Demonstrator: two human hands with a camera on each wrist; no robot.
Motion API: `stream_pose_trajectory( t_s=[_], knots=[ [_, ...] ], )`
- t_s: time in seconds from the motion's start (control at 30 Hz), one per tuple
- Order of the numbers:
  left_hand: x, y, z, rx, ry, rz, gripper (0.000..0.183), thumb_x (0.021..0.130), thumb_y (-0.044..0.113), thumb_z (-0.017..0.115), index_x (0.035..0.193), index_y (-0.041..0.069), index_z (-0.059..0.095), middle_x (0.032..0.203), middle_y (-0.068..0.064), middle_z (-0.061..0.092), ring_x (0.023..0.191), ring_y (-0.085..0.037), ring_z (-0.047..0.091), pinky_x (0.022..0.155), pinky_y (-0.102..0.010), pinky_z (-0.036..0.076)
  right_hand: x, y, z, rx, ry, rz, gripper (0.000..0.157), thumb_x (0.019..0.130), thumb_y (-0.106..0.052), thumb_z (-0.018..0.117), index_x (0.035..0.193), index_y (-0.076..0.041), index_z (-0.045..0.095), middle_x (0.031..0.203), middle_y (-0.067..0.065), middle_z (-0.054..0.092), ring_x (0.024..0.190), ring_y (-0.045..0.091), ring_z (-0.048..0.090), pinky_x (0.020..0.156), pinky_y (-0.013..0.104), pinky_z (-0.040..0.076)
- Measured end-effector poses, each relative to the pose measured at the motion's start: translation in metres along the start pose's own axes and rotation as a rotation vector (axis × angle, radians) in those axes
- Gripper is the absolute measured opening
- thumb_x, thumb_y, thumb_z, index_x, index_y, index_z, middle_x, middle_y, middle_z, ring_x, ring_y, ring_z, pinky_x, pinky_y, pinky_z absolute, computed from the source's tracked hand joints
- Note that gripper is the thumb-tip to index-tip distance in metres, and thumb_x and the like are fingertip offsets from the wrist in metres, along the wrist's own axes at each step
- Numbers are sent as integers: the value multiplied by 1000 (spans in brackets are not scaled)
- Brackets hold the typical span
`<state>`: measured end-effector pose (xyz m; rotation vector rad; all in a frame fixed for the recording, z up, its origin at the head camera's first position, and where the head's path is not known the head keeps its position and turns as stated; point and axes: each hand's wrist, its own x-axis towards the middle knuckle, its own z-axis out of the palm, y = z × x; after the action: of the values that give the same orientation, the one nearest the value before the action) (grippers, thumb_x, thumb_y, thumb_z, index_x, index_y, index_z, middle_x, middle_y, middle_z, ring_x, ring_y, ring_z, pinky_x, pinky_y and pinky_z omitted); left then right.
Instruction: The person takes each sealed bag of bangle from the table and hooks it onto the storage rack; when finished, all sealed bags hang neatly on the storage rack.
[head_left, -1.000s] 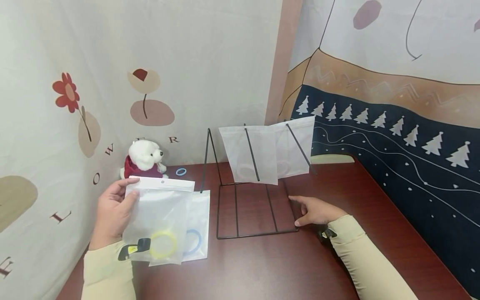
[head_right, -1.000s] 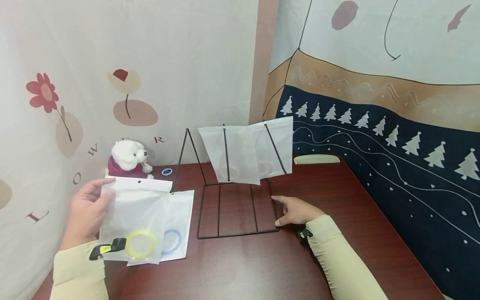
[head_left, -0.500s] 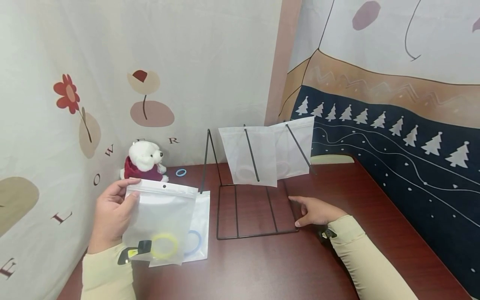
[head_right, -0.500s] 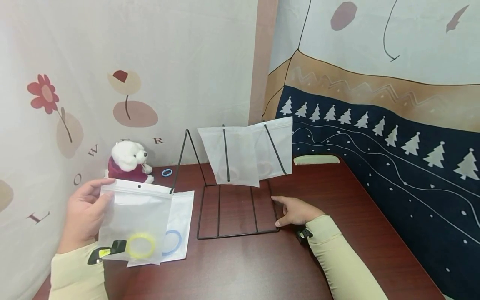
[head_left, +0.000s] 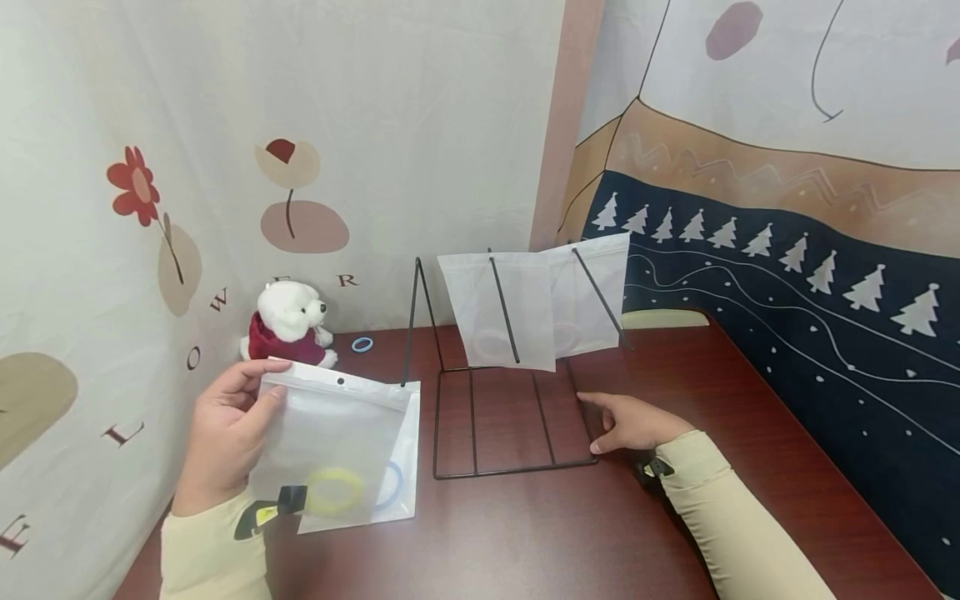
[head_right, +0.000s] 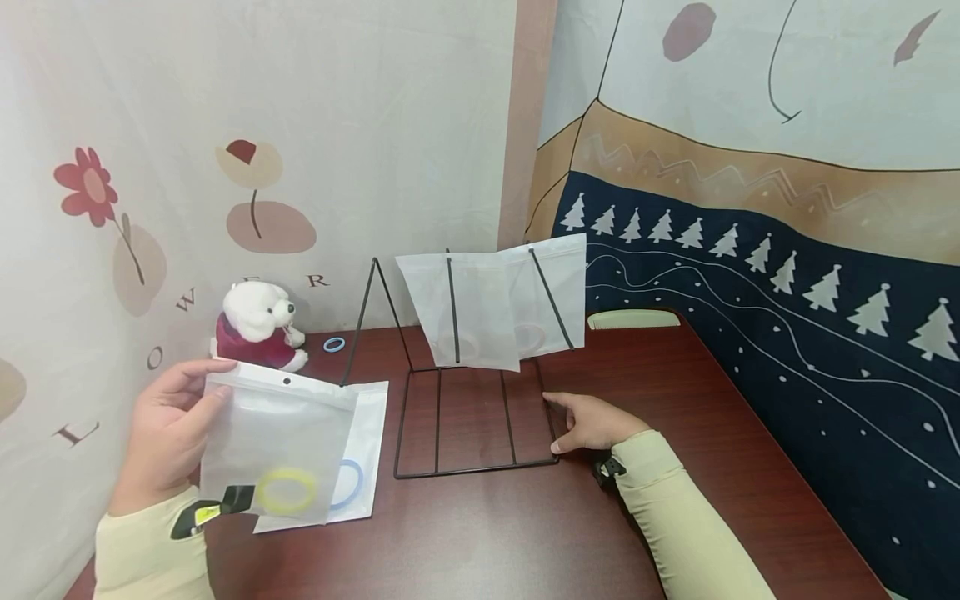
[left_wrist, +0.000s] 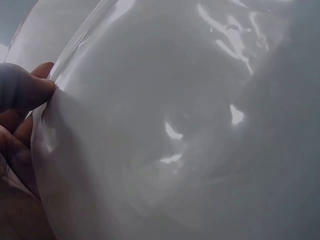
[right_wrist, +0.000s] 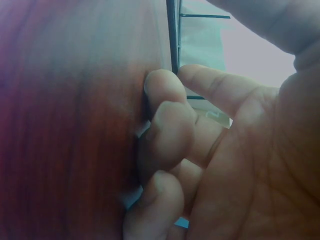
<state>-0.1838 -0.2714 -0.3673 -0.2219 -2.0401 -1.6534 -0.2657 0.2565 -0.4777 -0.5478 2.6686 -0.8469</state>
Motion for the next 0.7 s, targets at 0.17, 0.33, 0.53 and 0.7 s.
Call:
stream_pose_trajectory(
  t_s=[0.17,0.33,0.53,0.7],
  knots=[
    [-3,7,4,-66,-31,58,28,93,-18,59,116,-7,72,63,5,43,55,-13,38,47,-31,29,0,1,0,1,0,0,89,79,-16,92,156,-5,49,86,3,58,82,20,54,66,34,49],
    [-6,14,10,-160,-89,109,28,93,-21,57,116,-12,69,85,5,72,62,-9,53,53,-20,42,0,2,0,-2,1,-3,90,79,-17,92,156,-5,49,87,4,58,82,20,54,66,34,49],
    [-12,17,21,-179,-121,136,28,93,-21,57,115,-11,70,80,2,69,59,-10,49,51,-24,39,1,2,0,-4,-3,-1,90,79,-19,93,157,-6,48,87,4,58,83,20,54,66,34,49],
    [-15,15,31,-237,-95,148,28,91,-23,59,112,-9,73,80,0,67,58,-12,49,51,-25,39,1,2,-1,-4,-6,2,91,79,-20,93,157,-6,48,88,4,59,83,19,54,66,33,49]
  ],
)
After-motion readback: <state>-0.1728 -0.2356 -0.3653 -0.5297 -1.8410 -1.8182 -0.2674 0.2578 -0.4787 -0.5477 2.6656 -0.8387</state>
